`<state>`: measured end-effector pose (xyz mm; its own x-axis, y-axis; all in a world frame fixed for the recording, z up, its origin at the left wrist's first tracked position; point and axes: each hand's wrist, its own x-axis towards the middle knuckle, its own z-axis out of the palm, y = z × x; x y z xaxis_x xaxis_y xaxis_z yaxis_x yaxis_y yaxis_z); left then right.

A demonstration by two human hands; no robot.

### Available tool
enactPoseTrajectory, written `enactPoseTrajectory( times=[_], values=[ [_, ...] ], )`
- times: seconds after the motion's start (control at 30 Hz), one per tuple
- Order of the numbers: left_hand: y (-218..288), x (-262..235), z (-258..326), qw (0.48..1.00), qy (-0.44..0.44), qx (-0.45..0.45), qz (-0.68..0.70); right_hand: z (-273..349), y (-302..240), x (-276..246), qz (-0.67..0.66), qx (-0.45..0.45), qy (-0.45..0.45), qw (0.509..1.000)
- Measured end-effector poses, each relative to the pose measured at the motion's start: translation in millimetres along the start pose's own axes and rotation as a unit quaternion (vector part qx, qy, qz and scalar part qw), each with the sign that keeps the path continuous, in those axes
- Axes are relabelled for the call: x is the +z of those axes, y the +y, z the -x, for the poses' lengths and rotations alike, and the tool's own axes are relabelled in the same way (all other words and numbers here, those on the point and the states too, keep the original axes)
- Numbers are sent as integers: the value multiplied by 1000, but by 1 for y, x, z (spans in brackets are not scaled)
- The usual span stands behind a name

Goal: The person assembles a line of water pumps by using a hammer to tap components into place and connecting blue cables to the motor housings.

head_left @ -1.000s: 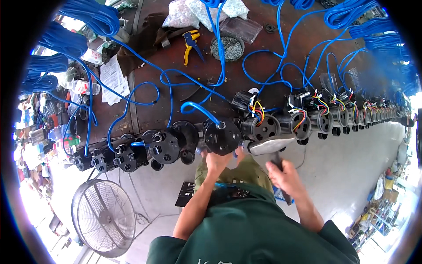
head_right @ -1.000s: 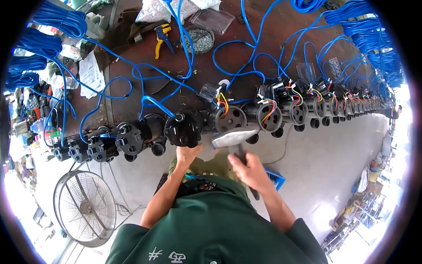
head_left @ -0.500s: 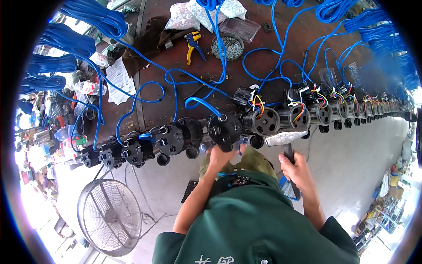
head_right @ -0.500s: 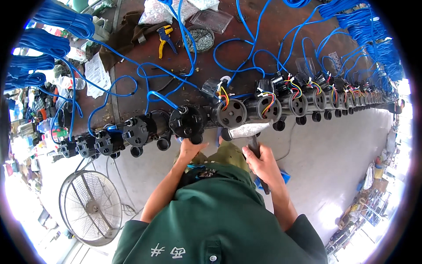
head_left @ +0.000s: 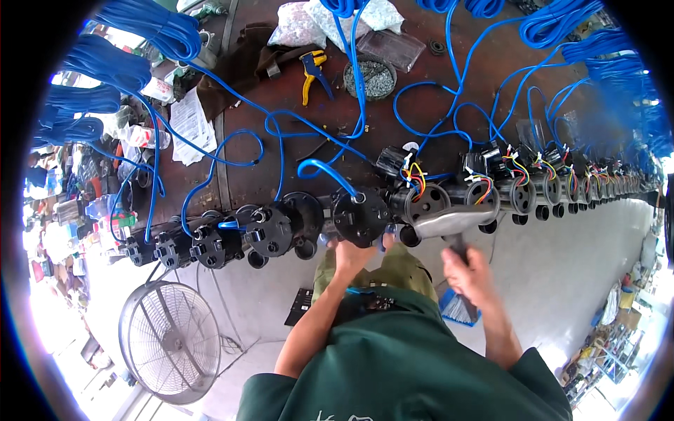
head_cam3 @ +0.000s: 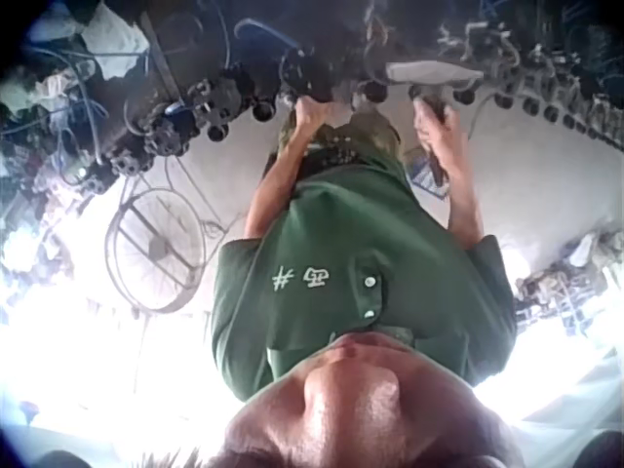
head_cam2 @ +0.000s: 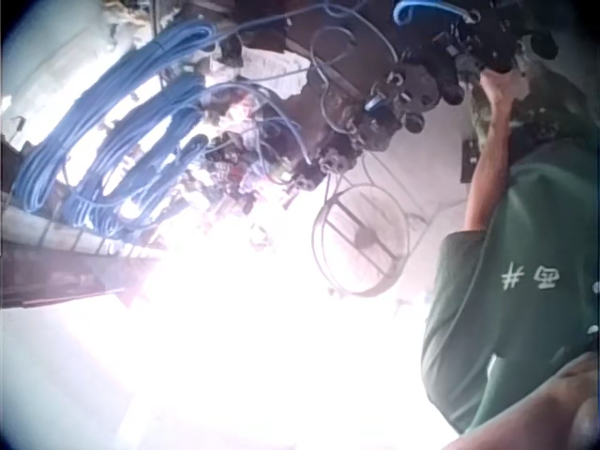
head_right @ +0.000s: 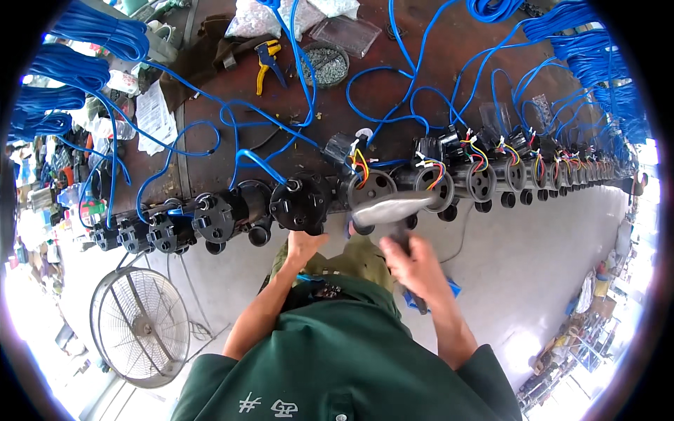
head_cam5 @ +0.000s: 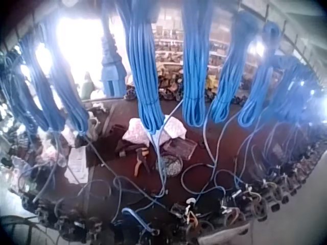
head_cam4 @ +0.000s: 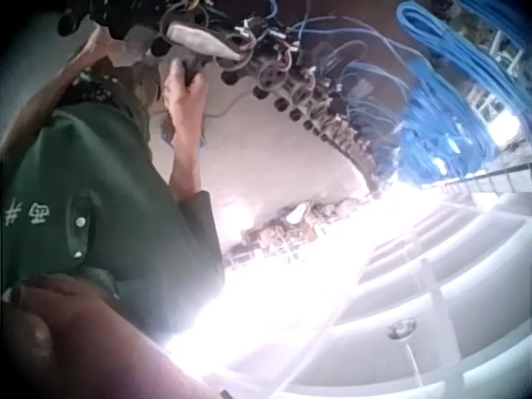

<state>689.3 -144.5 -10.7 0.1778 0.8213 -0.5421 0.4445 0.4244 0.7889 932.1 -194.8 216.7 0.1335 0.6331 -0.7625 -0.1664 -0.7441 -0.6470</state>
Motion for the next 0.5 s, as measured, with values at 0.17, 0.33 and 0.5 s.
enactPoseTrajectory(
  times=[0.17,0.33,0.5],
  values=[
    [-9,-1,0,996,5,90,10,17,-29,-17,-75,-90,38,992],
    [-54,-19,1,988,-118,-56,83,10,20,-6,56,-82,78,992],
    [-1,-30,12,978,-122,-106,135,12,43,4,272,-244,127,922]
  ],
)
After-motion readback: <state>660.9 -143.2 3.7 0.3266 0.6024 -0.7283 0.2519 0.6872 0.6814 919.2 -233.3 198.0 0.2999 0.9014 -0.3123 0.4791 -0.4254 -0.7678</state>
